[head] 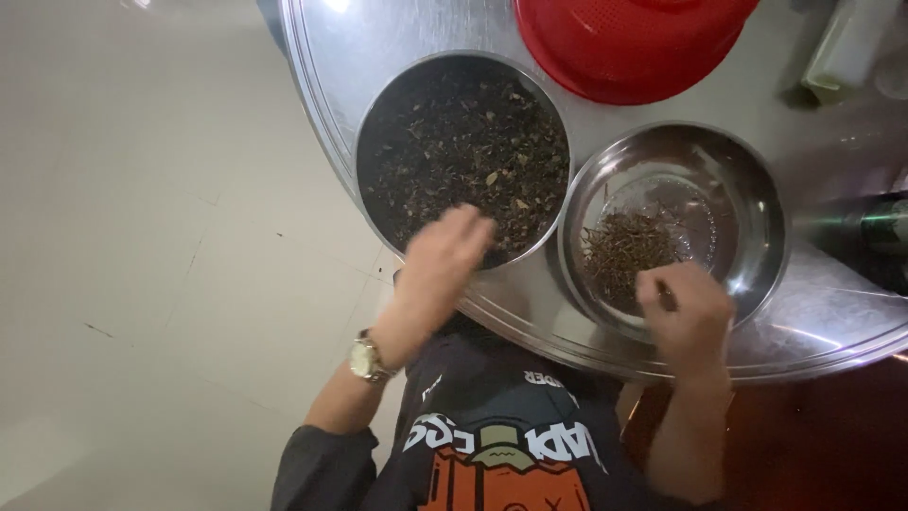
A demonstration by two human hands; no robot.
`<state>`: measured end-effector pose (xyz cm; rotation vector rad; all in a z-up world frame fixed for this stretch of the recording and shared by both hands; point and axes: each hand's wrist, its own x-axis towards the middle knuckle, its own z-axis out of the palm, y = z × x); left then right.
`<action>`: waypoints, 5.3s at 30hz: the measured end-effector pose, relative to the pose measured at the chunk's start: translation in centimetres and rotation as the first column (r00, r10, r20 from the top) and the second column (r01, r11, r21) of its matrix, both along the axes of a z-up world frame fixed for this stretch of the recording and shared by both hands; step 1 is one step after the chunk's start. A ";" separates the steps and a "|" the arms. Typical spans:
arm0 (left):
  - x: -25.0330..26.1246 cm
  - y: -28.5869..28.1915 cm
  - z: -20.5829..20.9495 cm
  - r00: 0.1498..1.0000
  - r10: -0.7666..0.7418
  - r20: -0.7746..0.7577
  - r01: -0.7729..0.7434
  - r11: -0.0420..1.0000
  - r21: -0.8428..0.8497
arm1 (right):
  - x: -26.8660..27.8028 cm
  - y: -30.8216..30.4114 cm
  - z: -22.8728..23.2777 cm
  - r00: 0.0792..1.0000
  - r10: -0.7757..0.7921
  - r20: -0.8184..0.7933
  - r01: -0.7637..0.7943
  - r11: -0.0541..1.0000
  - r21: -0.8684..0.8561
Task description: Manually sorting through dried tea leaves to remove stems and debris, placing the discarded parts into a separate tray.
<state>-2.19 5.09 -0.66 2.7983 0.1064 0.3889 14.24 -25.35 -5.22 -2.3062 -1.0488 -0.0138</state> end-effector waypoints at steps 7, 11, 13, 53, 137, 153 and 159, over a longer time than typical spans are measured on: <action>-1.2 3.8 1.3 0.983 0.131 -0.130 -0.097 0.965 0.242 | 0.1 1.1 3.9 0.998 0.013 0.054 -0.010 0.998 -0.059; -0.7 3.9 2.1 0.961 0.154 -0.229 -0.091 0.960 0.267 | 0.0 1.2 0.3 0.992 -0.026 0.124 0.030 0.999 -0.029; -0.5 3.9 2.0 0.955 0.158 -0.251 -0.082 0.954 0.287 | -0.7 2.3 0.9 0.995 -0.019 0.100 0.020 1.000 -0.008; 4.6 -7.3 -0.8 0.935 -0.036 0.352 0.143 0.949 -0.282 | 0.3 -0.5 4.6 0.997 -0.001 -0.073 -0.004 0.997 -0.072; 0.1 2.4 0.0 0.859 0.509 0.056 0.107 -0.072 -0.992 | 5.1 26.2 2.7 0.581 0.716 0.387 -0.478 0.686 -0.549; -0.3 0.1 0.2 0.847 0.530 0.034 0.039 0.002 -0.999 | 4.2 24.7 6.1 0.625 0.754 0.202 -0.637 0.643 -0.426; -0.5 -0.8 0.5 0.833 0.553 0.029 0.006 0.044 -0.999 | 4.1 24.3 6.8 0.704 0.710 -0.019 -0.693 0.682 -0.235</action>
